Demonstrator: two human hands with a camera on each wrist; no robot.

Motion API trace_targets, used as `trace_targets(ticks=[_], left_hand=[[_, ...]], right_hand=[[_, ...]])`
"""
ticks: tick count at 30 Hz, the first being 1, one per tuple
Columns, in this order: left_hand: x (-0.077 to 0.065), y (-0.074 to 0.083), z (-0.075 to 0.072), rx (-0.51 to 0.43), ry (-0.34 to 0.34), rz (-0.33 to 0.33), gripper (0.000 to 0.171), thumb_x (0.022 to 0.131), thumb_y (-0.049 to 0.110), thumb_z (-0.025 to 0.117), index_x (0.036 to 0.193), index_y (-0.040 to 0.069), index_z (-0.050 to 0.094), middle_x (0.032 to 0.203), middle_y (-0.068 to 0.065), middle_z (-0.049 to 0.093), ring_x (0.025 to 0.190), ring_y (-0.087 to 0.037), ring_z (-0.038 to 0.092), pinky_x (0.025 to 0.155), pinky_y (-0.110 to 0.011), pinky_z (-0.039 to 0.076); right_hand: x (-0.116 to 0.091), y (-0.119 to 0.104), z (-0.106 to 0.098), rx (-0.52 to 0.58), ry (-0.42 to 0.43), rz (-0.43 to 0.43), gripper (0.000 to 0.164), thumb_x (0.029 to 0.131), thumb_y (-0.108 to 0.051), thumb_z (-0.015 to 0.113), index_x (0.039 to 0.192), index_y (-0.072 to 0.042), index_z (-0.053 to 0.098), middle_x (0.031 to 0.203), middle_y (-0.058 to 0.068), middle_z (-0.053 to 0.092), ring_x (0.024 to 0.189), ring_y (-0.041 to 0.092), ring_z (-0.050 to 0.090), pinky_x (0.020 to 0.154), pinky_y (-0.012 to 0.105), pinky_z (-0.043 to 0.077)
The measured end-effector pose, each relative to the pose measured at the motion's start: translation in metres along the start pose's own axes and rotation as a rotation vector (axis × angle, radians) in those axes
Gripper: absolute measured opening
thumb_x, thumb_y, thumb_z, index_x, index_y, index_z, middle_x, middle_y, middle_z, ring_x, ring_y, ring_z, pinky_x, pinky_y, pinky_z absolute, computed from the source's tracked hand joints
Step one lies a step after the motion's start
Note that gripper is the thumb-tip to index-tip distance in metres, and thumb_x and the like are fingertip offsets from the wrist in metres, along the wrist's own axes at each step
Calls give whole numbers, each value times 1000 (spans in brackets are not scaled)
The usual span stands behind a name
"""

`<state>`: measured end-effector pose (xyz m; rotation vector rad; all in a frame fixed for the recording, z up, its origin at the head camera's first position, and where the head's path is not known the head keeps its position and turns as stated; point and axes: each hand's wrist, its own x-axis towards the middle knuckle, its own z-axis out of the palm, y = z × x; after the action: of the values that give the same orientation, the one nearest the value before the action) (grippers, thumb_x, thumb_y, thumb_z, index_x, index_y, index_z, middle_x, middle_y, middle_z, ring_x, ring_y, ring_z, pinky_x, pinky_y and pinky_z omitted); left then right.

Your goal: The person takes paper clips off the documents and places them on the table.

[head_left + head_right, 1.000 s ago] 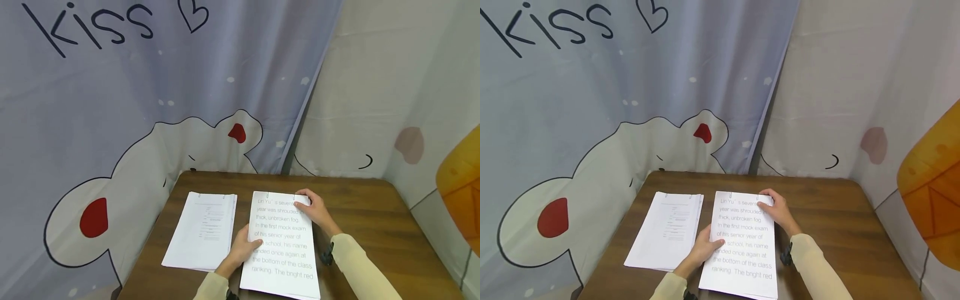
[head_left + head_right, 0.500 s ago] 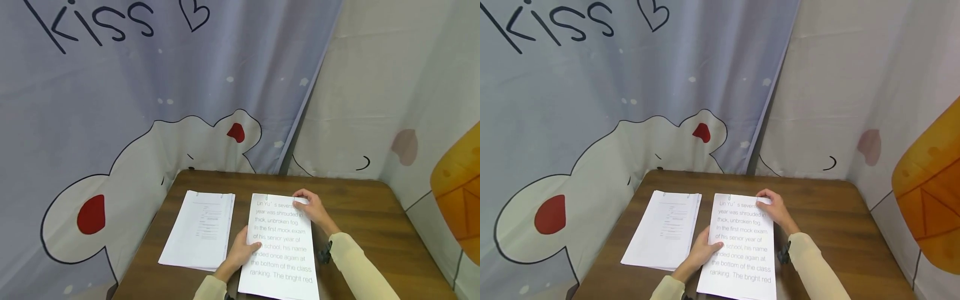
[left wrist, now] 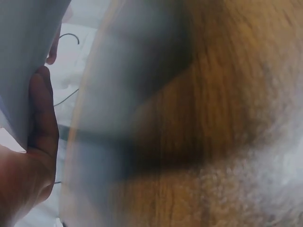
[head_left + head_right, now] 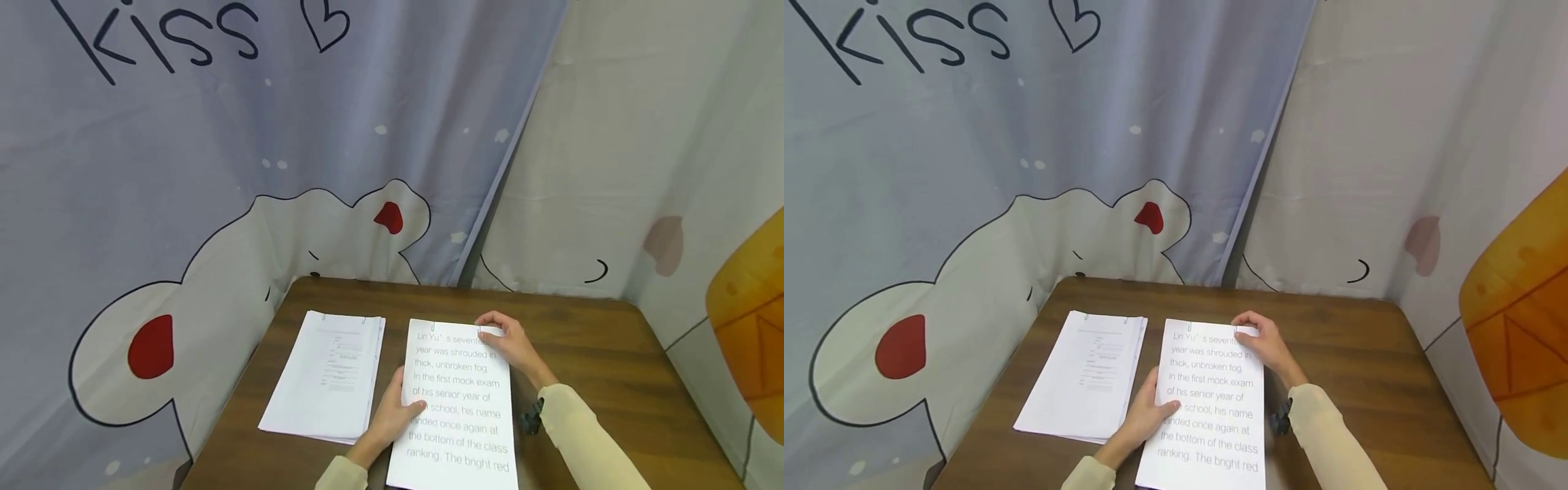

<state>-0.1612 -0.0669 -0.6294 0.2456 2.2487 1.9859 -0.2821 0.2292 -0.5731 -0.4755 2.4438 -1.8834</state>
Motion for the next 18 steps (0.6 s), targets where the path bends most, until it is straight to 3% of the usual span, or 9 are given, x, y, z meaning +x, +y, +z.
trace_targets(ticks=[5, 18], left_hand=[[-1, 0, 2, 20, 8, 24, 89, 91, 0, 71, 166, 17, 26, 147, -7, 58, 122, -22, 62, 113, -42, 44], [-7, -3, 5, 22, 3, 48, 88, 90, -3, 69, 165, 17, 27, 139, -10, 61, 114, -20, 64, 106, -34, 47]], right_hand=[[2, -2, 1, 25, 16, -9, 20, 95, 1, 73, 113, 6, 67, 103, 31, 70, 70, 16, 71, 58, 30, 60], [1, -2, 3, -42, 12, 35, 16, 97, -2, 72, 113, 0, 68, 103, 19, 70, 70, 19, 70, 59, 32, 60]])
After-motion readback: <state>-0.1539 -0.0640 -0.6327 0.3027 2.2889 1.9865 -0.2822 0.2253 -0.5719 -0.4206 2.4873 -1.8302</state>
